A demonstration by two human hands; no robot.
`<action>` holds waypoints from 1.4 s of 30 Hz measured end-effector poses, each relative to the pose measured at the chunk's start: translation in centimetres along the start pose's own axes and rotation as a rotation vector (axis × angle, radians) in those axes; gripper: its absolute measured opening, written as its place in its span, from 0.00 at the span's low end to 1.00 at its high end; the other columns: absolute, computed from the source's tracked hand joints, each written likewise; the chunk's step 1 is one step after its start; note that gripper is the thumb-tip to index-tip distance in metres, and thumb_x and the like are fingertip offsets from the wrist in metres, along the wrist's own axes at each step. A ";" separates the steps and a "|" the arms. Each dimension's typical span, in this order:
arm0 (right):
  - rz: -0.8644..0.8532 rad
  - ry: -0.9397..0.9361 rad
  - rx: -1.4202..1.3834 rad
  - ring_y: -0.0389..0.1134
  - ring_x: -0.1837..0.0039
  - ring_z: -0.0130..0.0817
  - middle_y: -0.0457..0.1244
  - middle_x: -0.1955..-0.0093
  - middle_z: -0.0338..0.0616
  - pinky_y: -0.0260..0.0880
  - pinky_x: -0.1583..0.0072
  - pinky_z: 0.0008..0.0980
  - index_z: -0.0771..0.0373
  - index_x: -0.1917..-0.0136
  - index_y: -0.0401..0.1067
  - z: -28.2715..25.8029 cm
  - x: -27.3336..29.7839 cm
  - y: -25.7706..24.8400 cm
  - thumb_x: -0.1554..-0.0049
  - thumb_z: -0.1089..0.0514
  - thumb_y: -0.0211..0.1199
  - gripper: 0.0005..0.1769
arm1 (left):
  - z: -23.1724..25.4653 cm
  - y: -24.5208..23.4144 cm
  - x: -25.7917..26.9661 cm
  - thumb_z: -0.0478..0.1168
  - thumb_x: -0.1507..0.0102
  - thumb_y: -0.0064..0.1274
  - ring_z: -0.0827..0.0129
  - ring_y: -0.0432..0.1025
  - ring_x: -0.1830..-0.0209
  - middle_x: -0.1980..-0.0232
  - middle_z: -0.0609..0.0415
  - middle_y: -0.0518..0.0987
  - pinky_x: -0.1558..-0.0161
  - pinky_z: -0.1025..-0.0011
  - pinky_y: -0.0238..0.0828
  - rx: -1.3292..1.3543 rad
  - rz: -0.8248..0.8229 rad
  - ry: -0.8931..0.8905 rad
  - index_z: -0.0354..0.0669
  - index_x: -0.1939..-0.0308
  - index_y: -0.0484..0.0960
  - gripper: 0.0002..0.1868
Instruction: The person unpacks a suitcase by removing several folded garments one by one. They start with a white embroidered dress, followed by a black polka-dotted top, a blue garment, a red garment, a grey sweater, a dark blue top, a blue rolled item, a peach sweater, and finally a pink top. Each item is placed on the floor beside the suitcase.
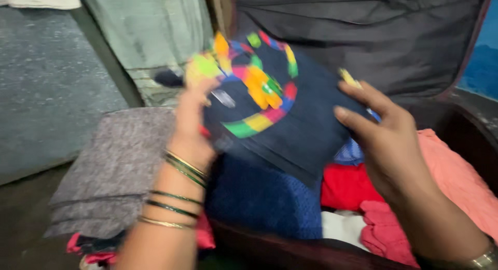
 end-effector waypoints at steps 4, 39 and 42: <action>-0.071 -0.280 0.131 0.62 0.26 0.42 0.59 0.24 0.52 0.62 0.29 0.34 0.66 0.37 0.77 2.1 -2.6 9.8 0.49 0.59 0.71 0.26 | 14.2 -9.1 -0.2 0.45 0.35 0.57 0.65 0.80 0.47 0.45 0.51 0.83 0.43 0.65 0.81 -0.252 -0.054 0.190 0.40 0.41 0.80 0.20; 0.058 0.283 0.696 0.59 0.26 0.44 0.62 0.29 0.52 0.62 0.32 0.42 0.54 0.29 0.67 18.8 -2.6 -20.9 0.46 0.52 0.67 0.31 | -21.7 2.6 -4.6 0.46 0.46 0.63 0.50 0.70 0.39 0.41 0.42 0.72 0.41 0.58 0.69 -1.008 -0.052 -0.108 0.43 0.38 0.70 0.34; 0.086 0.404 0.500 0.63 0.33 0.45 0.62 0.31 0.49 0.65 0.39 0.43 0.53 0.27 0.65 19.7 -2.7 -23.2 0.46 0.55 0.62 0.33 | -28.6 1.5 -6.8 0.48 0.44 0.64 0.47 0.70 0.39 0.40 0.38 0.73 0.41 0.58 0.69 -1.137 -0.017 -0.133 0.41 0.38 0.71 0.33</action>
Point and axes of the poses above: each hand's wrist, its own x-axis away from the middle knuckle, its own y-axis out of the palm, z = x × y, the point moved 1 cm from there along -x, towards the middle knuckle
